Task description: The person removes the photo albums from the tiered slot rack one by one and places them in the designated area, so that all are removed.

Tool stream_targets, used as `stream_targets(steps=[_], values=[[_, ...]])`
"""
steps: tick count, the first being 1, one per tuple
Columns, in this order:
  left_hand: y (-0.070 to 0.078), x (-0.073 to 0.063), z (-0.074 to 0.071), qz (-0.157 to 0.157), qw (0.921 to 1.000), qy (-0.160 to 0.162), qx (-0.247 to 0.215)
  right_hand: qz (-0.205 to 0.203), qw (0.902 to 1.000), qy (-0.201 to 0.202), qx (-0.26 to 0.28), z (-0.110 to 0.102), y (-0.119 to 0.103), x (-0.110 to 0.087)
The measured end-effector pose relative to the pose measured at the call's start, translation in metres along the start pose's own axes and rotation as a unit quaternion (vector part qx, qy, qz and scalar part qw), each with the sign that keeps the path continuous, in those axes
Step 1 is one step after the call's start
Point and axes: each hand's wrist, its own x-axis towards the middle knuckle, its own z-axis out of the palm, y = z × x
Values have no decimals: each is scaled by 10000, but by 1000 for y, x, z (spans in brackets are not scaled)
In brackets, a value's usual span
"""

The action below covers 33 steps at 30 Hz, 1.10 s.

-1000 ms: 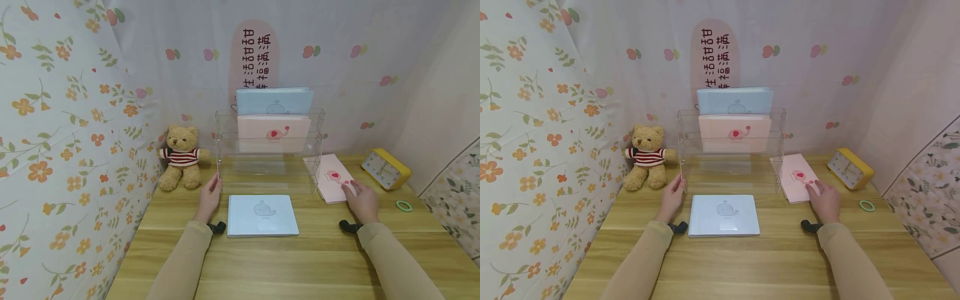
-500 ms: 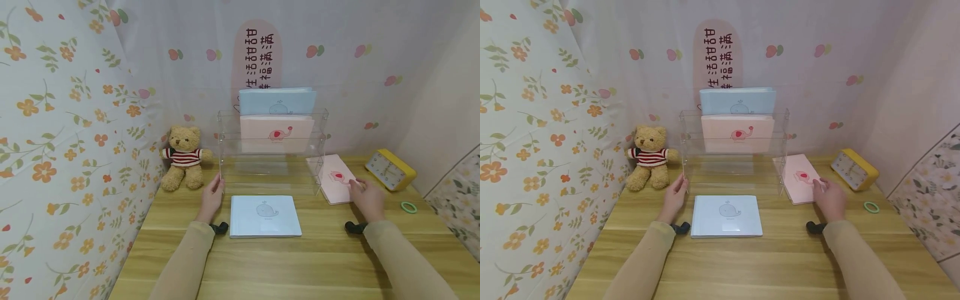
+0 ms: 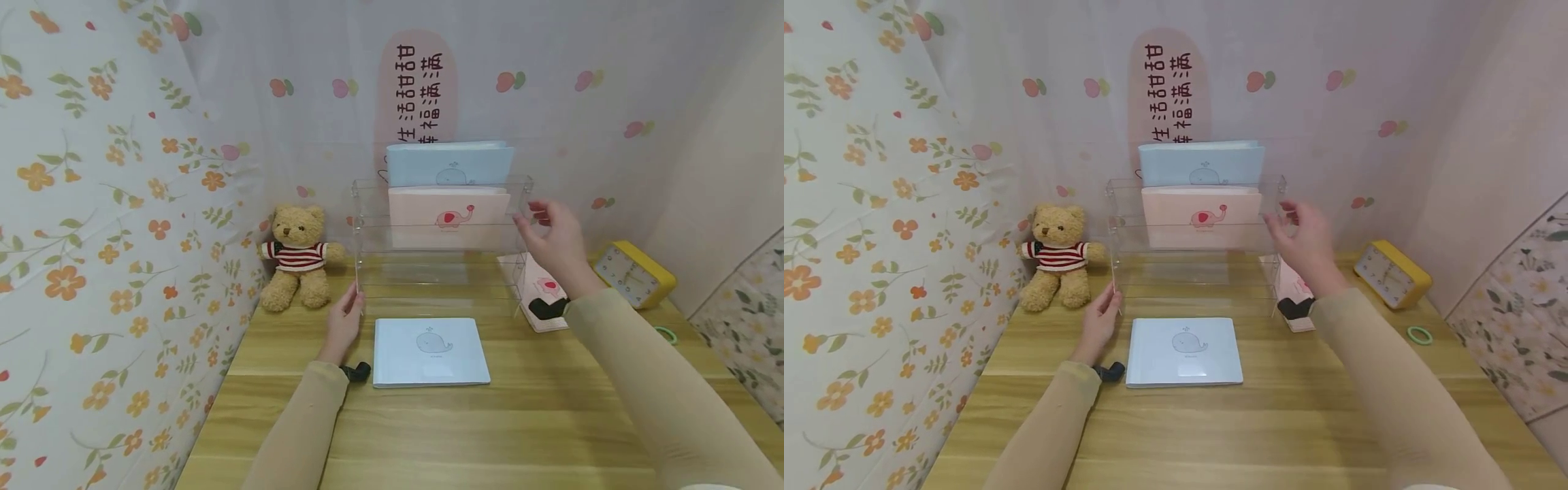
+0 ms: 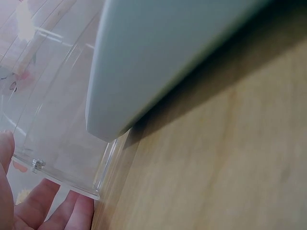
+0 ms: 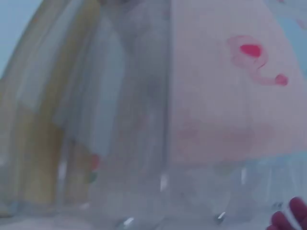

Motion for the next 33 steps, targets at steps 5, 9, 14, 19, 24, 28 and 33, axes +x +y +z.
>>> stream_targets(steps=[5,9,14,19,24,28,33], values=[[1,0,-1,-72,9999,-64,-52,238,9966,-698,357,12,-27,29],[0,0,-1,-88,9999,-54,-65,377,9948,-850,408,24,-41,40],[0,-1,-1,-29,10000,-13,-42,330,9961,-678,460,35,-54,48],[1,-2,-1,112,9998,-89,-145,320,9955,-534,710,41,-62,52],[2,-1,0,174,9994,-140,-256,402,9953,-525,714,42,-64,53],[3,-1,0,170,9992,-94,-346,519,9943,-636,684,42,-66,56],[2,-2,1,148,9991,-17,-398,789,9926,-638,667,43,-71,54]])
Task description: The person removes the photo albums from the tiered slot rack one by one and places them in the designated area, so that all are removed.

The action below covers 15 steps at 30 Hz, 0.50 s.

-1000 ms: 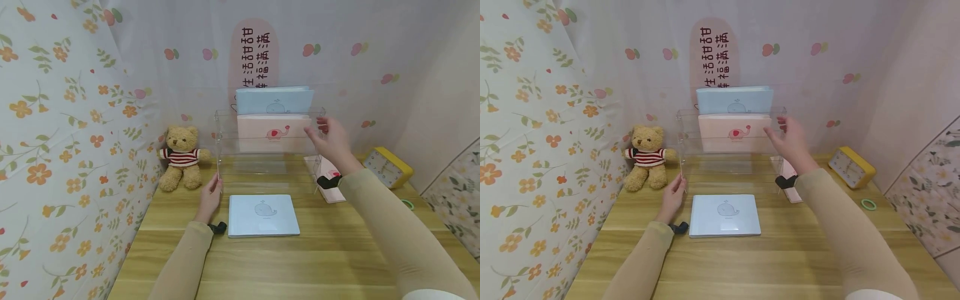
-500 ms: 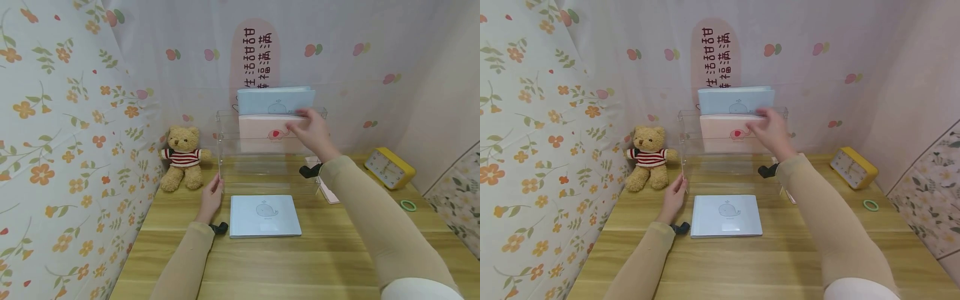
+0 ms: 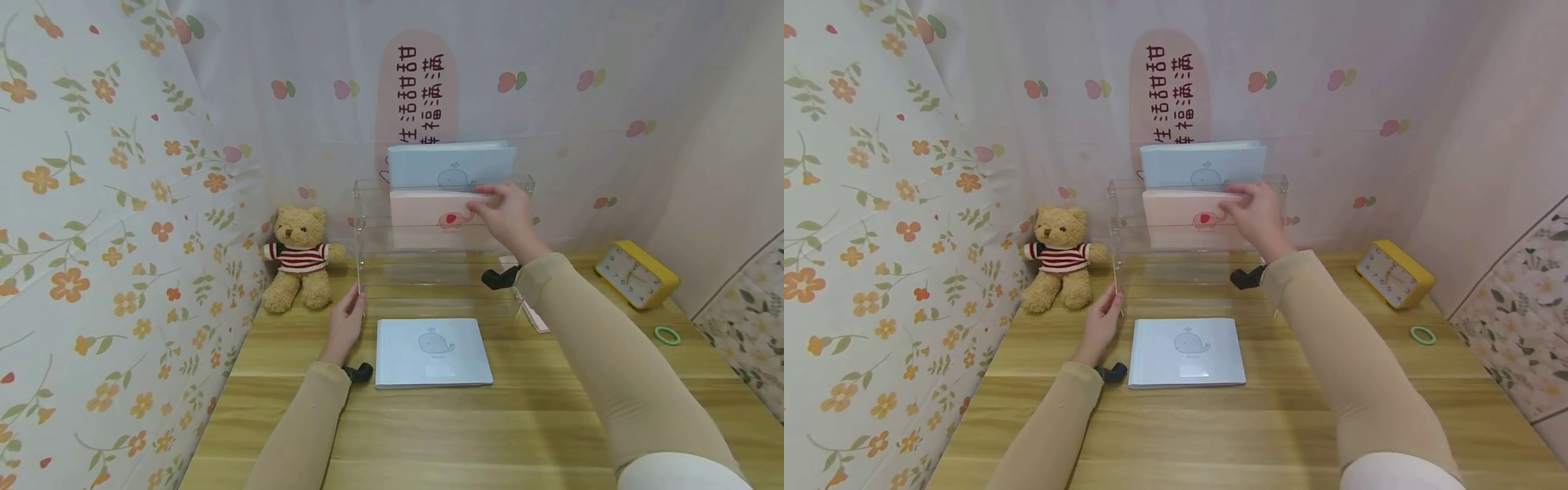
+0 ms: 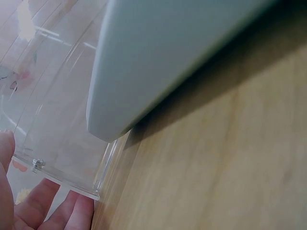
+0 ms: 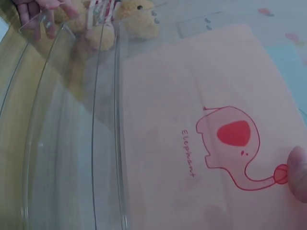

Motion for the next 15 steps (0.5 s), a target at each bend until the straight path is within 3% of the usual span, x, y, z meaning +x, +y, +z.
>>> stream_targets(steps=[7,15], values=[[-2,-1,-2,23,10000,-57,53,-16,9988,485,-74,8,-6,-7],[-4,1,-2,23,9999,-65,124,-175,9914,1169,560,7,-20,-14]])
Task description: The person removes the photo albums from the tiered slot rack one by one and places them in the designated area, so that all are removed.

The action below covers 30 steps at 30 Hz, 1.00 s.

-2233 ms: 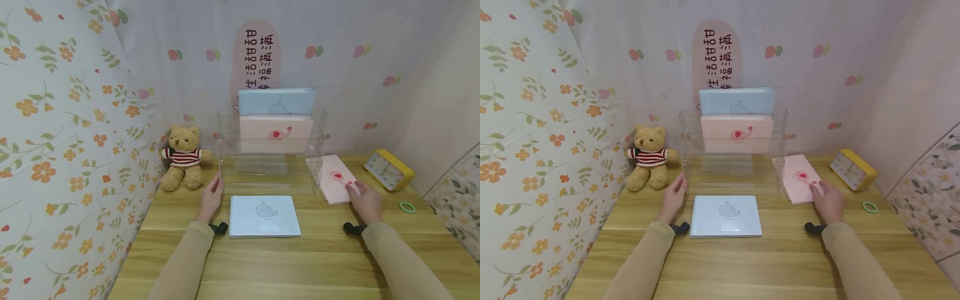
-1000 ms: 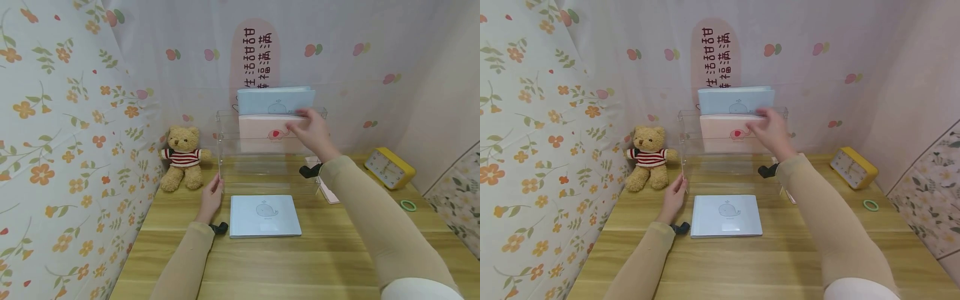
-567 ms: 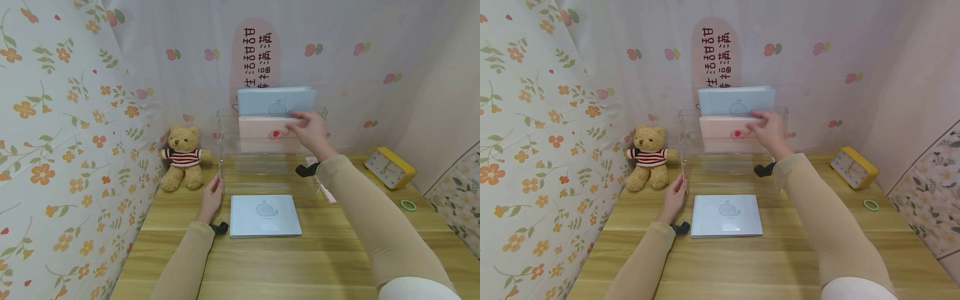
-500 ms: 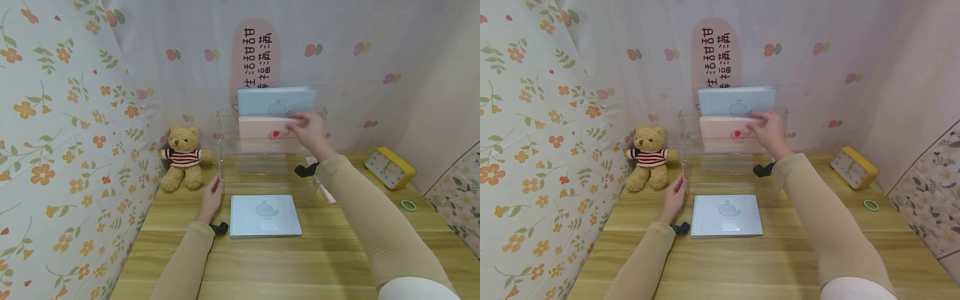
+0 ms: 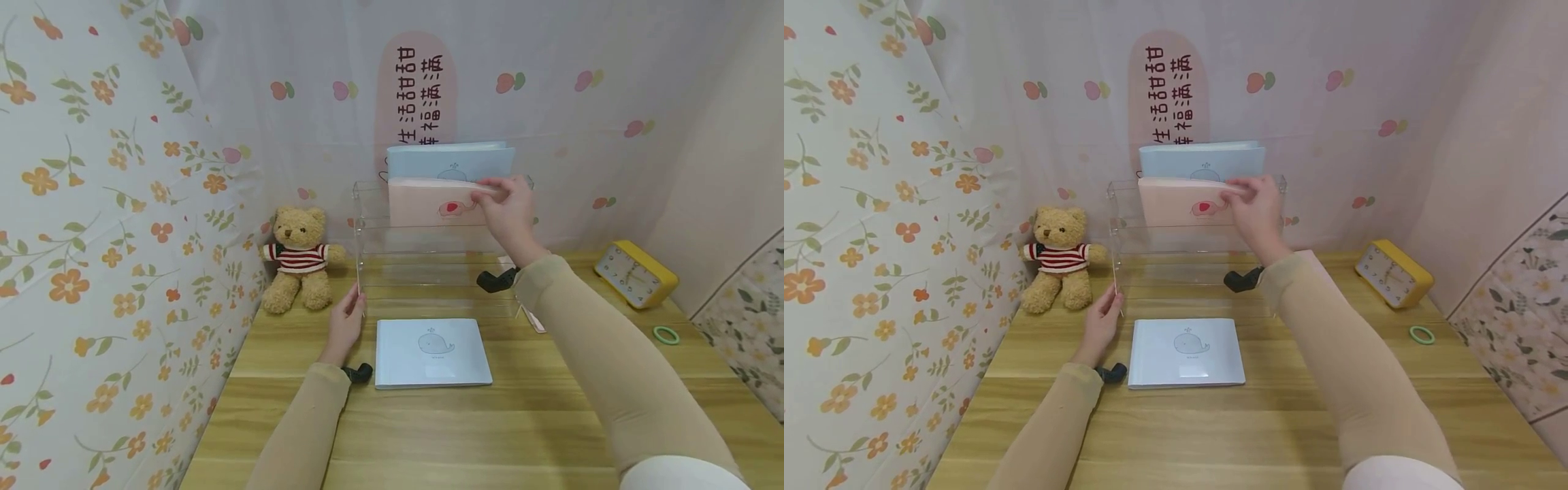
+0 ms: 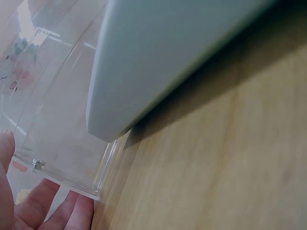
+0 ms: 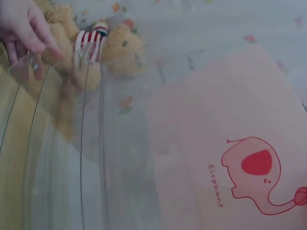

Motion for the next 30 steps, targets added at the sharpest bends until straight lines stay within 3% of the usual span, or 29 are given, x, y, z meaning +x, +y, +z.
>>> stream_targets(steps=[7,11,20,25,30], values=[[4,0,0,-7,10000,28,76,-304,9977,462,389,-12,-20,-12],[4,-1,0,-69,9999,22,137,-346,9977,394,432,-21,-26,-26],[5,-1,0,-47,9999,-30,107,-329,9973,-659,-12,-29,-3,-77],[5,-1,0,-114,9998,-18,148,-252,9903,-1315,-363,-32,16,-109],[8,-2,-1,-195,9997,-31,115,-197,9823,-1831,-338,-34,28,-140]])
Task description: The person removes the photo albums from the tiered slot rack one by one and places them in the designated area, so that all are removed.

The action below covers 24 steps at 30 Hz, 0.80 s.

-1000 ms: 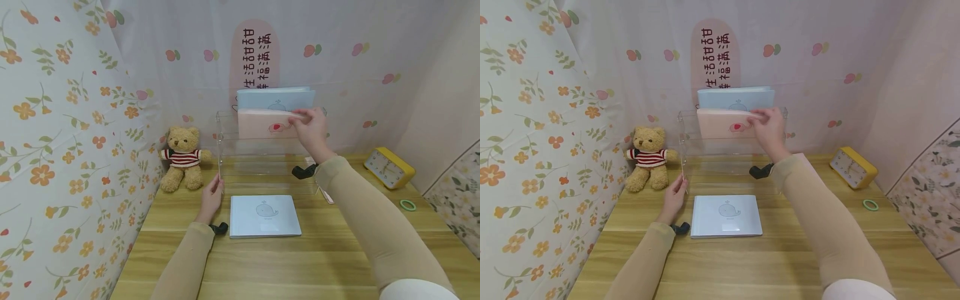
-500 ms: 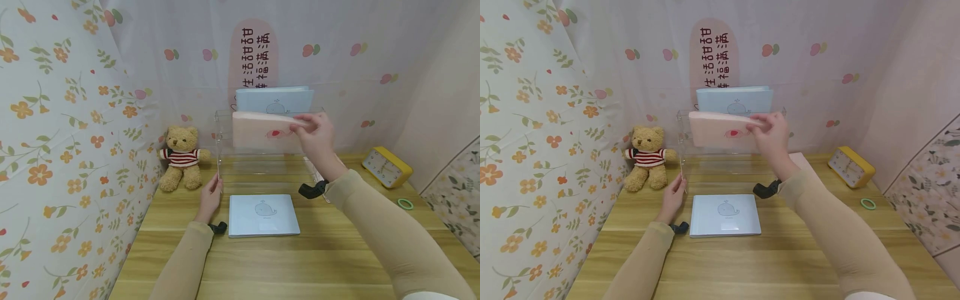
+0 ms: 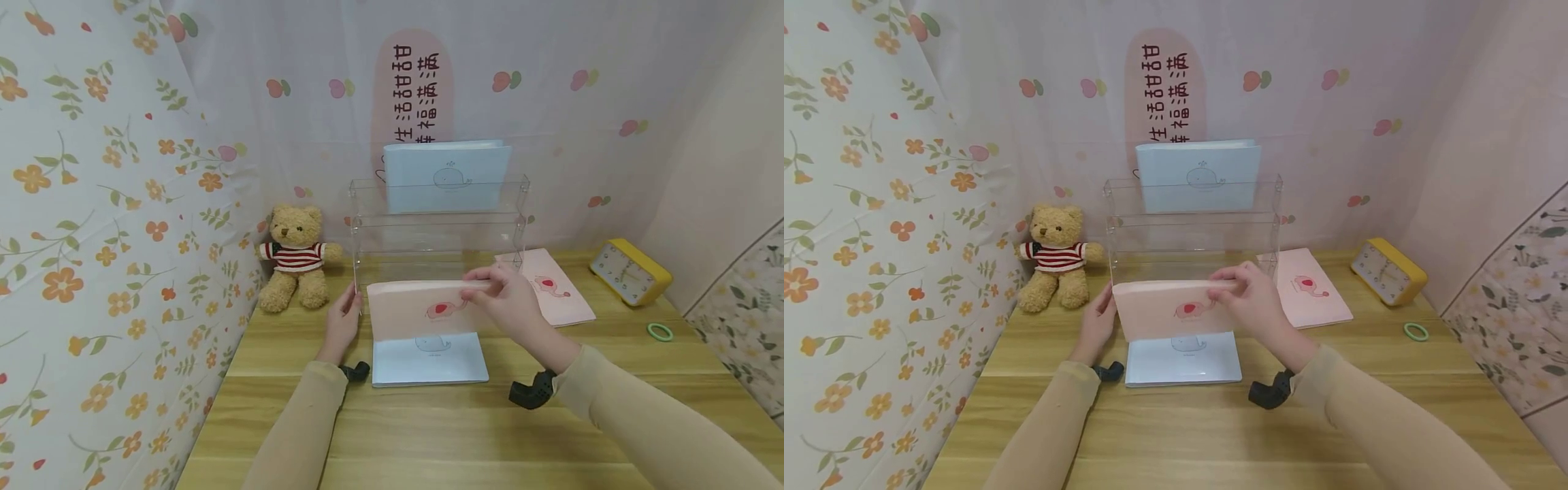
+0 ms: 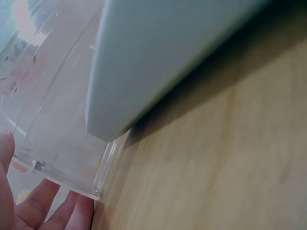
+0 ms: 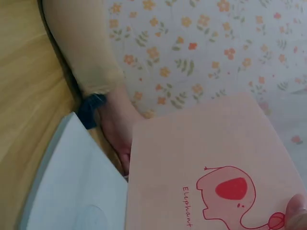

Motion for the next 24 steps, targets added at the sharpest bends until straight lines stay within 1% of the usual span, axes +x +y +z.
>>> stream_targets(steps=[3,5,8,12,15,19,22,23,24], values=[[1,0,-1,-24,10000,14,-31,119,9994,-280,161,6,3,-15],[0,0,0,-53,10000,30,25,201,9985,-460,236,10,5,-24],[0,0,0,-152,9998,30,77,366,9958,-738,401,16,7,-36],[2,0,1,-181,9997,31,134,686,9904,-1098,492,22,8,-50],[4,0,1,-141,9998,43,161,887,9840,-1394,671,26,11,-56],[4,-1,1,-117,9998,3,133,1060,9757,-1680,925,30,17,-61],[6,-2,0,-135,9999,-29,91,1088,9751,-1707,909,31,19,-64],[6,-3,-1,-143,9998,-28,95,1035,9759,-1712,869,30,20,-64],[7,-3,-1,-142,9998,-22,96,896,9781,-1715,766,30,21,-65]])
